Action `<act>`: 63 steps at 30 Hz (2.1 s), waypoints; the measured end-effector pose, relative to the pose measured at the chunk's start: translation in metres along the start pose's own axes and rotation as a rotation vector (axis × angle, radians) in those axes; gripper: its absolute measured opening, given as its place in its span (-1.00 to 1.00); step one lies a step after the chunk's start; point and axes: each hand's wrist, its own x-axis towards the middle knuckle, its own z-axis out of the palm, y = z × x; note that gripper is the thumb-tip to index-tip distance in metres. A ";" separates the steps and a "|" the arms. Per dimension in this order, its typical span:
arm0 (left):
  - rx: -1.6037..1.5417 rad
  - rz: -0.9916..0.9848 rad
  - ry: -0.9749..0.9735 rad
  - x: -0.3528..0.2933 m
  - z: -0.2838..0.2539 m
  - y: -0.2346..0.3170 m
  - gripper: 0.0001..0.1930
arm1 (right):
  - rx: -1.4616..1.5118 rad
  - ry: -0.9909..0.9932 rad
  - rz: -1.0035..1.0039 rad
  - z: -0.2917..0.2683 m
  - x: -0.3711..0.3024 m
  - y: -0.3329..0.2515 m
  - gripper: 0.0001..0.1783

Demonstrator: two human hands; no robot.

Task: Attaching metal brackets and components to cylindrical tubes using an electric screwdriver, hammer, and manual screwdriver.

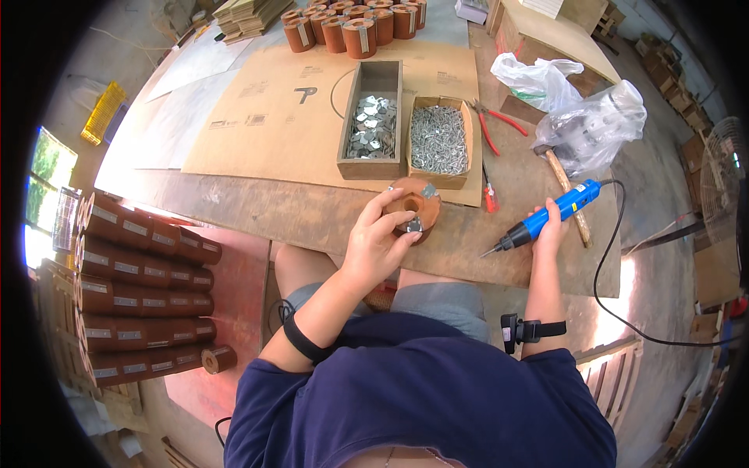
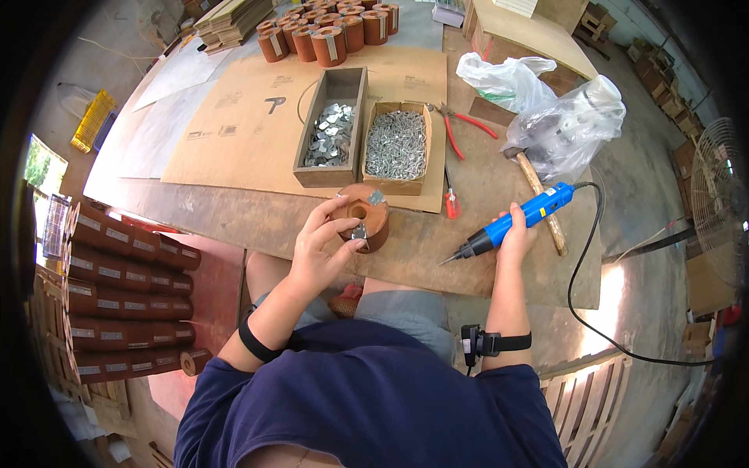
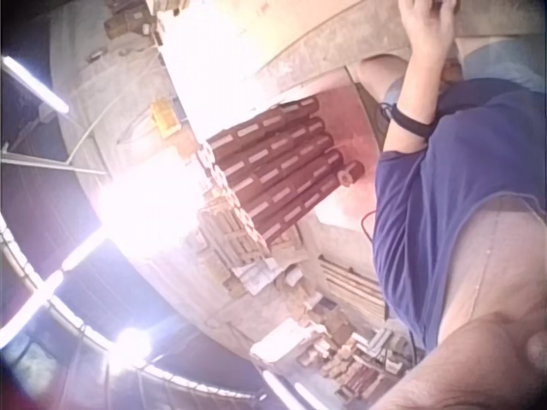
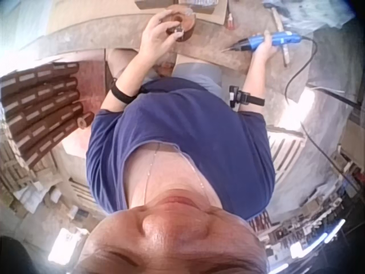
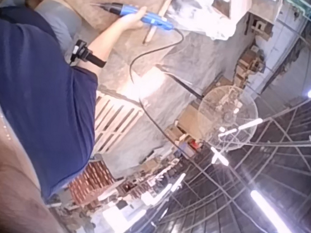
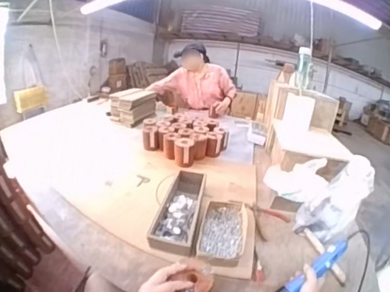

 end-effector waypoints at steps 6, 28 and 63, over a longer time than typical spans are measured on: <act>-0.011 0.007 -0.008 0.001 0.000 -0.001 -0.71 | -0.028 -0.012 -0.014 0.002 -0.005 -0.005 -0.69; 0.211 0.230 -0.010 0.047 -0.016 0.009 -0.59 | -0.029 0.002 -0.013 0.004 -0.004 -0.008 -0.70; 0.254 0.130 -0.299 0.097 -0.033 0.016 -0.86 | 0.132 -0.095 0.098 0.011 0.001 -0.040 -0.73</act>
